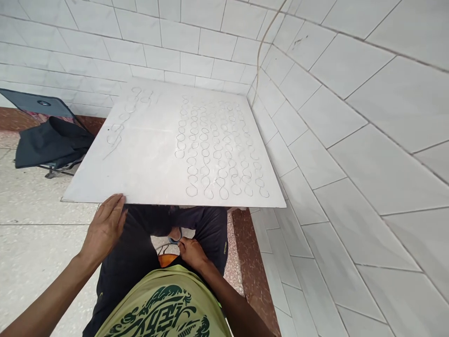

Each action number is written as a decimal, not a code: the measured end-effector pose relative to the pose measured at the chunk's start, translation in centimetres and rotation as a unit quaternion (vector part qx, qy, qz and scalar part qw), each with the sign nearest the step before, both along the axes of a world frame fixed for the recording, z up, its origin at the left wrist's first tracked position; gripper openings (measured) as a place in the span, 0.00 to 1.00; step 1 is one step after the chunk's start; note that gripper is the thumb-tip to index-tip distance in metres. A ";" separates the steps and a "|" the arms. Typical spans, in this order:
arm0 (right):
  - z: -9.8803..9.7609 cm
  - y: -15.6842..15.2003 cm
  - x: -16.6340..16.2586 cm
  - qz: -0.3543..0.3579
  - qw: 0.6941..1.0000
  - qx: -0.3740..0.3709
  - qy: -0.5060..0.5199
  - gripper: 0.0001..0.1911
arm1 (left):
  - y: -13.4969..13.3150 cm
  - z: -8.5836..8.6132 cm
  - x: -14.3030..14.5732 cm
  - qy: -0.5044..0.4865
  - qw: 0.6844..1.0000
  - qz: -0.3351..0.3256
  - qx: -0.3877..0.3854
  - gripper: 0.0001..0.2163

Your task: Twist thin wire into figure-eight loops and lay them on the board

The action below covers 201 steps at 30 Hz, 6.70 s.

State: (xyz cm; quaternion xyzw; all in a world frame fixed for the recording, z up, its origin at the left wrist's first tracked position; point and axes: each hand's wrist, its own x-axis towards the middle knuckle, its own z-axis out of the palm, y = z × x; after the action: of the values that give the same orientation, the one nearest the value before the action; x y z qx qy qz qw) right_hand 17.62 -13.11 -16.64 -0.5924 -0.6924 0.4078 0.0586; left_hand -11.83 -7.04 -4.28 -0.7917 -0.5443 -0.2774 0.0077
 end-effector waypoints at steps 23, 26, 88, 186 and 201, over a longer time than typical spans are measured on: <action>1.8 0.4 -2.7 0.035 0.997 0.036 0.060 0.11 | 2.3 4.7 -3.4 0.145 0.975 -0.162 -0.055 0.21; 1.9 0.2 -2.7 0.033 0.997 0.033 0.069 0.11 | 2.7 6.0 -3.3 0.142 0.969 -0.178 -0.097 0.19; 12.2 3.7 -5.8 0.007 0.956 0.175 0.237 0.19 | -5.5 1.4 8.3 -0.614 0.710 0.152 -0.310 0.11; 9.3 4.0 -4.8 0.064 0.759 -0.339 0.552 0.15 | -7.8 -2.2 5.9 -0.575 0.402 -0.049 -0.711 0.11; 9.5 2.3 -6.4 -0.089 0.715 -0.216 0.659 0.16 | -9.4 -0.6 8.0 -0.650 0.354 -0.122 -0.661 0.13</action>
State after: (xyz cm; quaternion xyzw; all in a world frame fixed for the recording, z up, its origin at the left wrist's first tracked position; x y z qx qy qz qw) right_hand 11.18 -10.83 -7.11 -0.2287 -0.3153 0.8264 0.4066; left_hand -3.87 -16.41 -4.86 -0.1719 -0.2843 -0.2547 -0.9082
